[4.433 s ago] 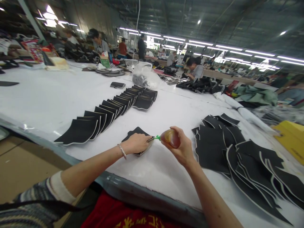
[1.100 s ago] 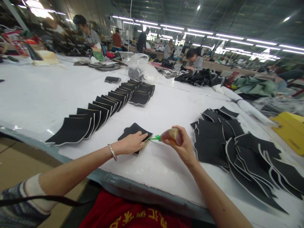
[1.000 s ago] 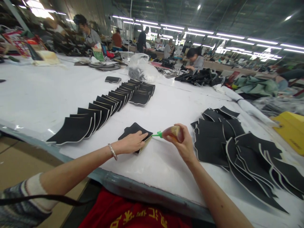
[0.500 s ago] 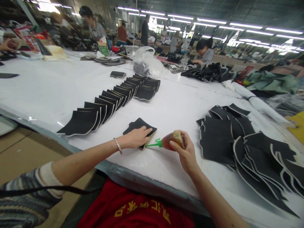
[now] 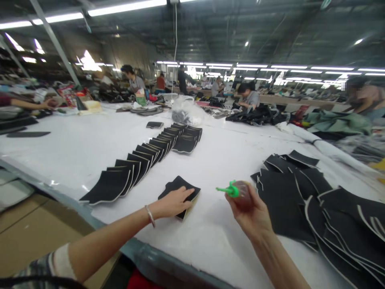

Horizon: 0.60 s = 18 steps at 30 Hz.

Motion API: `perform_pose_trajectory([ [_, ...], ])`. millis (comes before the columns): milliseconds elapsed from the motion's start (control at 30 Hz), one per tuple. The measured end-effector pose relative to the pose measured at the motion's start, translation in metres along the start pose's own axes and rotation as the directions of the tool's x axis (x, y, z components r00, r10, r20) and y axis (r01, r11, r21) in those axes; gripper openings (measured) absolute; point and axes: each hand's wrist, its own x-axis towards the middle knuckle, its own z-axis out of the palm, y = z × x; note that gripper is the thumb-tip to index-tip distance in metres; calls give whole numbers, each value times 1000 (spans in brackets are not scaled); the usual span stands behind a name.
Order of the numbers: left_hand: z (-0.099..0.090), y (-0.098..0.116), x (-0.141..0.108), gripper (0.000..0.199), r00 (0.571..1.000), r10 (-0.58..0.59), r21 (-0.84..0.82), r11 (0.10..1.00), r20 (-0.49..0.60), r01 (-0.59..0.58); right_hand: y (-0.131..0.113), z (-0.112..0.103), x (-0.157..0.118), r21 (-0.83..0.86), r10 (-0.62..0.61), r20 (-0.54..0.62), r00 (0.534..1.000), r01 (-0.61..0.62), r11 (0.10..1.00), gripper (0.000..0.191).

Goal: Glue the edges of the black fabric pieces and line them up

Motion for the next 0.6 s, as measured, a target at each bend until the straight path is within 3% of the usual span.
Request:
perform_pose_trajectory([
  [100, -7, -10, 0, 51, 981, -95, -57, 995, -170, 86, -33, 3, 11, 257, -57, 39, 998, 45, 965, 44],
  [167, -14, -26, 3, 50, 906, -227, -17, 971, -358, 237, -55, 2, 14, 376, -132, 99, 986, 85, 923, 50],
  [233, -20, -46, 9, 50, 831, -341, -10, 927, -439, 375, -74, -4, 13, 484, -214, 133, 968, 125, 866, 58],
  [300, -25, -62, 15, 41, 835, -403, -71, 911, -375, 407, -91, -12, 8, 576, -294, 131, 947, 169, 800, 61],
  [367, -27, -70, 19, 27, 878, -430, -231, 894, -209, 383, -105, -21, 0, 659, -368, 115, 923, 206, 724, 60],
  [467, -34, -69, 23, 29, 913, -405, -580, 732, 53, 358, -121, -33, -14, 771, -432, 160, 888, 160, 616, 58],
  [533, -43, -67, 31, 33, 920, -380, -756, 574, 93, 314, -128, -37, -24, 810, -435, 200, 878, 102, 578, 54],
  [600, -57, -66, 45, 30, 902, -431, -876, 431, 10, 216, -130, -38, -33, 840, -428, 217, 877, 55, 540, 47],
])
